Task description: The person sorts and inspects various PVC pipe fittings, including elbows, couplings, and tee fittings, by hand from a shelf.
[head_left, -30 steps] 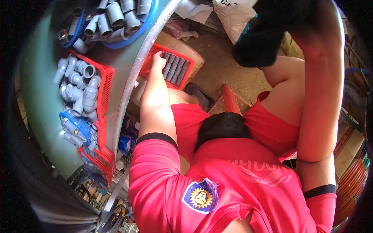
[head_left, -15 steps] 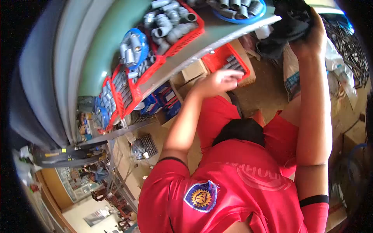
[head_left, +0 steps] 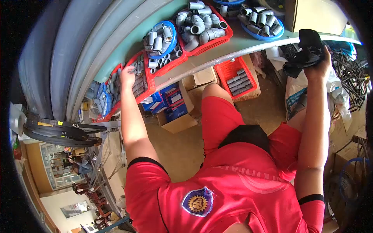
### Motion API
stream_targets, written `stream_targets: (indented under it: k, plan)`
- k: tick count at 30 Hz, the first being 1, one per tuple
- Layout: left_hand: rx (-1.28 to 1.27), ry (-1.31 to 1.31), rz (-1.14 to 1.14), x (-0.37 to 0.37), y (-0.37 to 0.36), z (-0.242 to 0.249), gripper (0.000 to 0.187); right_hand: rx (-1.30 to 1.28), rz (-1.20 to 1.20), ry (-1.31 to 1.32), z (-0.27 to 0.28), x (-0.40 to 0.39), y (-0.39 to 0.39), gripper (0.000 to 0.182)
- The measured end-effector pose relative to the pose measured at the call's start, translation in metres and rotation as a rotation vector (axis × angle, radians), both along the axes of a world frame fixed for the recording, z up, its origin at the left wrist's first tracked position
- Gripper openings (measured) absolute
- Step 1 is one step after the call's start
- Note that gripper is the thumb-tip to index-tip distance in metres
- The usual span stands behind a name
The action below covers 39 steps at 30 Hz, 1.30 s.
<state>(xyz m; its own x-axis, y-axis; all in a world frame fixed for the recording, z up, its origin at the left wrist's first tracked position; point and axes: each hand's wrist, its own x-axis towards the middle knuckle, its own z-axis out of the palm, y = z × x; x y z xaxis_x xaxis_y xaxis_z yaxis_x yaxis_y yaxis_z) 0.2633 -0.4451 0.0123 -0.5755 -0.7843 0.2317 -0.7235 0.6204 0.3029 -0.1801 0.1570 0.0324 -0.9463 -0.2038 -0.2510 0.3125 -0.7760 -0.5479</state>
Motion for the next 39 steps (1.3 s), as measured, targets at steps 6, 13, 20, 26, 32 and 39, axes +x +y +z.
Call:
stream_targets:
  k: [6,13,20,26,32,39]
  plan:
    - [-0.15,-0.221,0.04,0.006,-0.006,-0.016,0.04,0.019,0.02,0.039,-0.032,-0.006,-0.003,0.062]
    - [-0.396,-0.272,-0.015,0.008,0.028,0.002,0.033,-0.016,0.11,0.09,-0.035,0.003,-0.02,0.069]
    - [0.272,1.197,0.037,-0.003,0.093,0.039,0.025,-0.03,0.096,0.035,-0.032,0.02,-0.037,0.072]
    - [0.798,1.428,-0.095,-0.062,0.239,0.048,0.053,-0.139,0.376,0.011,-0.006,0.073,-0.063,0.07]
    - [1.42,1.144,-0.412,-0.147,0.355,0.029,0.047,-0.171,0.564,0.077,-0.011,0.109,-0.076,0.058]
    - [1.204,0.673,-0.709,-0.211,0.44,0.053,0.044,0.036,0.773,0.621,0.01,0.092,-0.034,0.055]
